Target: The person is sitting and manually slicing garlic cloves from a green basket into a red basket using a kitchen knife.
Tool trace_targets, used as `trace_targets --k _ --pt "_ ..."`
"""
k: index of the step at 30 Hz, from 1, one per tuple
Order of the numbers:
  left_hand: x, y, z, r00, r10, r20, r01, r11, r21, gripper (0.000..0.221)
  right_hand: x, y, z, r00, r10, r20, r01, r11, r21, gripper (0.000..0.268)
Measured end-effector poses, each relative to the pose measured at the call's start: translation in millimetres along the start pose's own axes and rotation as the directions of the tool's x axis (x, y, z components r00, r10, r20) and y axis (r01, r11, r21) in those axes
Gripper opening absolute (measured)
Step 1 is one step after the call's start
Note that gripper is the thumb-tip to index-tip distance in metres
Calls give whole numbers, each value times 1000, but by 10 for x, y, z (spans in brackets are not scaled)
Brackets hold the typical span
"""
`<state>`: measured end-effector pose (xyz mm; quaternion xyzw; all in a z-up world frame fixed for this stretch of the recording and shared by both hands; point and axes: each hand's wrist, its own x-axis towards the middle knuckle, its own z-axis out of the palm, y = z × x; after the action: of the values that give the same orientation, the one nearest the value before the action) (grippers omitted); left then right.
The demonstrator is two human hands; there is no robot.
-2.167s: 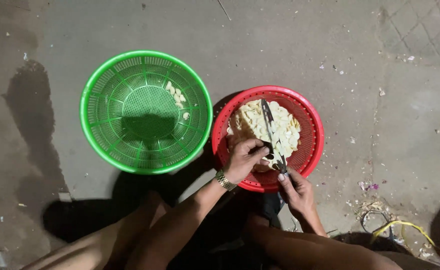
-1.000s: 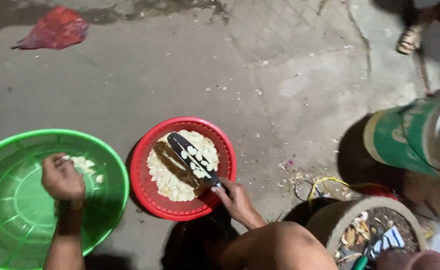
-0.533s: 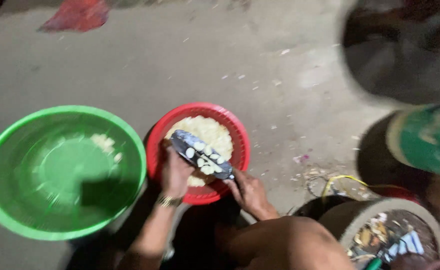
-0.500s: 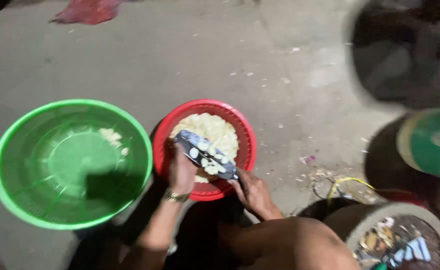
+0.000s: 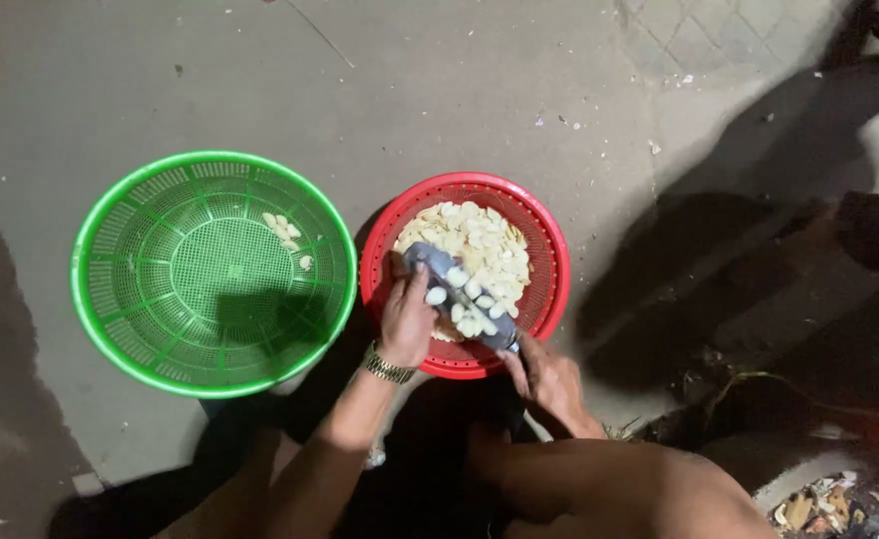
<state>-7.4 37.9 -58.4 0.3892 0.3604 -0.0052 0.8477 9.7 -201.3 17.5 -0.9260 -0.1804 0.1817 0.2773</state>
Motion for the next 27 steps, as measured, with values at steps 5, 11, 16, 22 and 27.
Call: trace_targets --k 5,11,16,22,27 --pt "-472 339 505 989 -38 144 40 999 -14 51 157 31 19 987 11 -161 -2 998 57 29" --pt "-317 596 408 984 -51 173 73 990 -119 17 -17 88 215 971 -101 -218 105 994 6 37" --pt "-400 801 514 979 -66 195 103 977 -186 21 100 -485 -238 969 216 122 -220 975 16 33" --pt "-144 85 126 970 -242 -6 240 965 -102 40 12 76 86 999 -9 -46 2 989 -145 40" --pt "-312 302 381 967 -255 -23 248 953 -172 60 139 -193 -126 982 178 65 -173 982 -69 48"
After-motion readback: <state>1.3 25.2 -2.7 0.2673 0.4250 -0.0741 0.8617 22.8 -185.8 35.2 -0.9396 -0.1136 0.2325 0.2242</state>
